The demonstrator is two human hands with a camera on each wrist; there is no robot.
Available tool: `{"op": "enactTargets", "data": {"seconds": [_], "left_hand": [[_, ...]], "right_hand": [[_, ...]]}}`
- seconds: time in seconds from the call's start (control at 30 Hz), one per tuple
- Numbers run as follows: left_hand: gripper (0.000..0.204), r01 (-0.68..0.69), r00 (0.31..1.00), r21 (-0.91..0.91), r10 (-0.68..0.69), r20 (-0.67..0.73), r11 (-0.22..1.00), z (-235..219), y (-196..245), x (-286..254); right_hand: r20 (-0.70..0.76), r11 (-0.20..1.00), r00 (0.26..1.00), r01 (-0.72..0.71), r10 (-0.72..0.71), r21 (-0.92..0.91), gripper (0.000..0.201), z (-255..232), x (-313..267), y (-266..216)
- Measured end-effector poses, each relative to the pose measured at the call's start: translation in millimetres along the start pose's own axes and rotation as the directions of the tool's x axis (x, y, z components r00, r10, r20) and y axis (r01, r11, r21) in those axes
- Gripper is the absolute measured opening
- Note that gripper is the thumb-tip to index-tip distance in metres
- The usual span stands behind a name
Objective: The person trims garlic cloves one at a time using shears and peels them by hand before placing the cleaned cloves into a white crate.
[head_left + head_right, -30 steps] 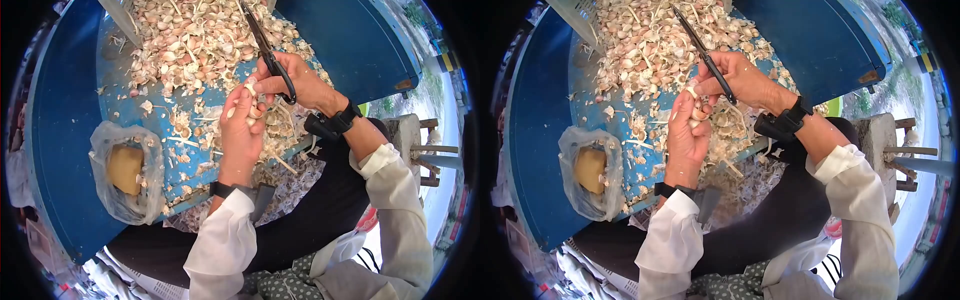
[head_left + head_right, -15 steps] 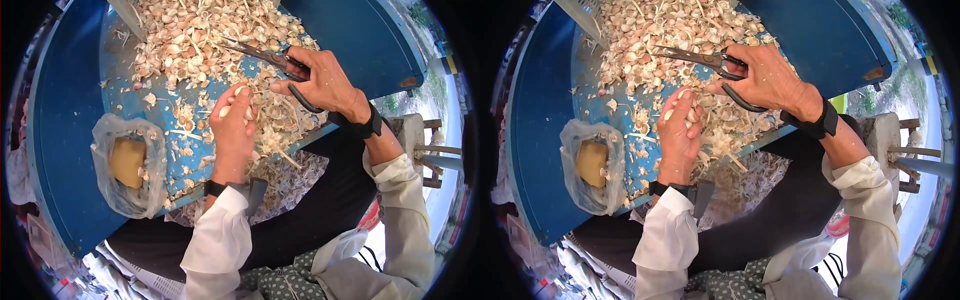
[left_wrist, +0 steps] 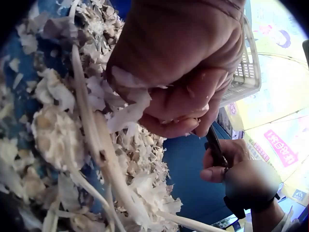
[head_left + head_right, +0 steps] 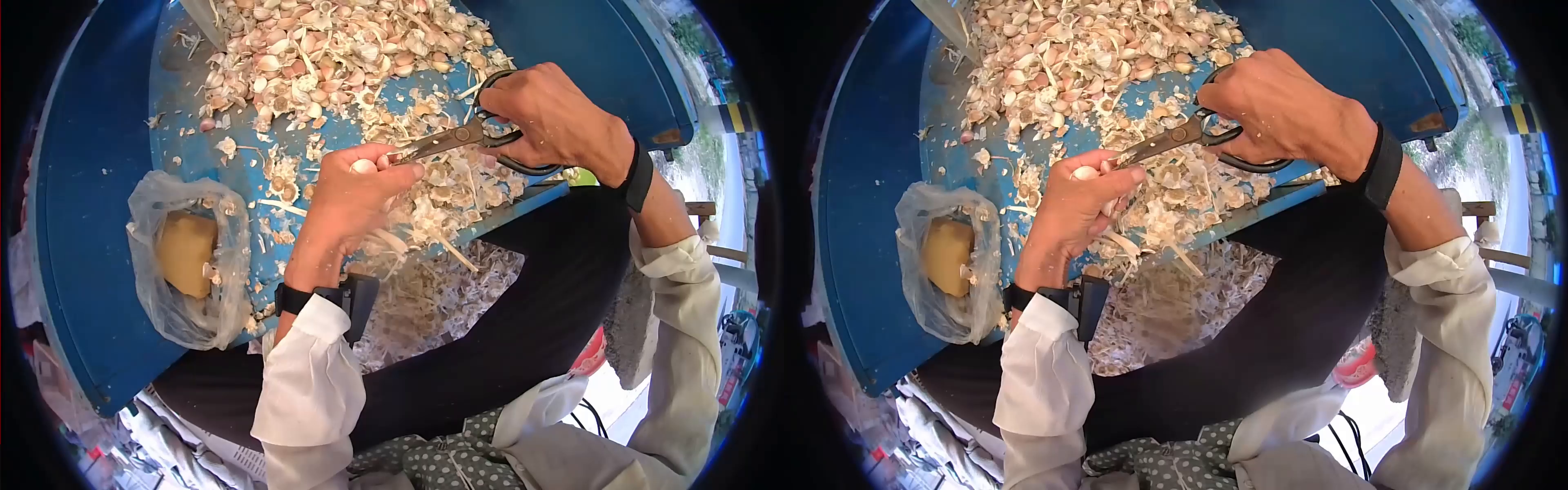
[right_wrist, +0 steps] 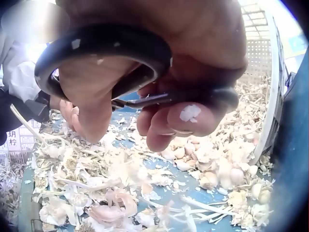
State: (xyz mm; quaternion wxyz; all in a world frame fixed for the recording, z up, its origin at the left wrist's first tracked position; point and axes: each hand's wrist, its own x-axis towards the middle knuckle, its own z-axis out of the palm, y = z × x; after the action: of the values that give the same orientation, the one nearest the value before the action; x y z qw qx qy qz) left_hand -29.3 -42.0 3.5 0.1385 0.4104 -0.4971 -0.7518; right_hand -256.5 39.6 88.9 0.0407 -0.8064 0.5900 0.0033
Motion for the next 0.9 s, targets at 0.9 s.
{"op": "enactTargets", "data": {"seconds": [0.9], "left_hand": [[0.024,0.005,0.989,-0.655,0.095,0.116,0.756,26.6,-14.4,16.9]], "right_hand": [[-0.175,0.627,0.879,-0.164,0.443,0.761,0.026,44.2,37.5,9.6]]}}
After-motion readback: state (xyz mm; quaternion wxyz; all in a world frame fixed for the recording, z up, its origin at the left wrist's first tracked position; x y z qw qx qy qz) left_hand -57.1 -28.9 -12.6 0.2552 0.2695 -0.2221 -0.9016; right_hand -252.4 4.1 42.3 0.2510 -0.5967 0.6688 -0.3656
